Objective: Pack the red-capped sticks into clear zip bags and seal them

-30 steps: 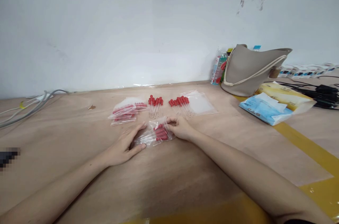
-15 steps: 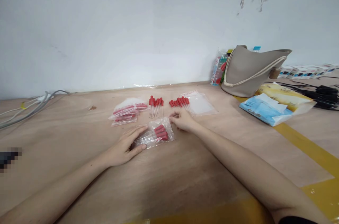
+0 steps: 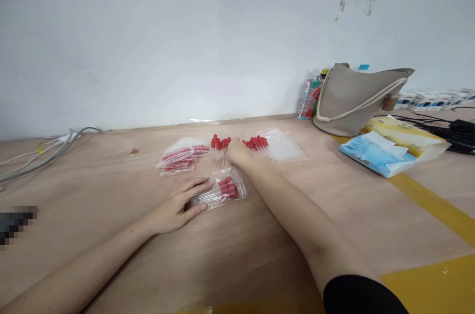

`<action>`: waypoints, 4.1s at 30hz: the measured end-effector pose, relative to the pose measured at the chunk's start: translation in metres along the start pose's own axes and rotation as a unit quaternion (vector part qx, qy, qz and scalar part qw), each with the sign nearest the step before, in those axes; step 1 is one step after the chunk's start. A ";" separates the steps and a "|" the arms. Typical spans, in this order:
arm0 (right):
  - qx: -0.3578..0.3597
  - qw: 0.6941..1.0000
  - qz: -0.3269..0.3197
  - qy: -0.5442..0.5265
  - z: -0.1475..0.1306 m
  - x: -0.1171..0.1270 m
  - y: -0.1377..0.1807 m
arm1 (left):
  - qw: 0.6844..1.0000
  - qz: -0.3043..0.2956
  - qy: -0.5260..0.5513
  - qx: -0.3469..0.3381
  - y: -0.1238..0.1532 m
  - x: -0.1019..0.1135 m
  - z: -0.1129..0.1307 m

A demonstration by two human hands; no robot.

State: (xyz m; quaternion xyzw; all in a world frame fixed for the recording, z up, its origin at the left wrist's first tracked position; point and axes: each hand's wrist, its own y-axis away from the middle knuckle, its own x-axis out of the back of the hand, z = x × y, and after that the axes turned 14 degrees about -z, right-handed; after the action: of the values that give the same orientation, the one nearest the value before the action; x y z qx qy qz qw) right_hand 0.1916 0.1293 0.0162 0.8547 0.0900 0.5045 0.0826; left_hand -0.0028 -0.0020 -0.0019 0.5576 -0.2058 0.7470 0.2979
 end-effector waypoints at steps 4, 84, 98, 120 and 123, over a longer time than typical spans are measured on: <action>0.014 1.000 0.007 -0.003 0.013 0.019 0.019 | 1.000 0.004 0.003 -0.006 0.000 0.000 0.000; 0.112 0.883 -0.068 -0.451 0.057 -0.020 0.067 | 0.999 0.022 0.023 -0.010 -0.001 0.002 0.002; 0.346 0.917 -0.050 -0.192 0.073 -0.027 0.058 | 1.000 0.021 0.016 -0.007 -0.002 0.001 0.002; 0.285 0.842 -0.328 -0.320 0.060 -0.006 0.086 | 0.998 0.057 0.017 -0.023 0.002 0.002 0.008; 0.293 0.833 -0.359 -0.303 0.061 -0.006 0.088 | 0.999 0.039 0.029 -0.017 0.002 0.002 0.012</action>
State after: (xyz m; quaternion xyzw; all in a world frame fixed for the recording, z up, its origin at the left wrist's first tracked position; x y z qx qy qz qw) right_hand 0.2484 0.0393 0.0027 0.8566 0.5043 0.1057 0.0265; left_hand 0.0045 -0.0105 0.0041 0.5217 -0.2313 0.7706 0.2837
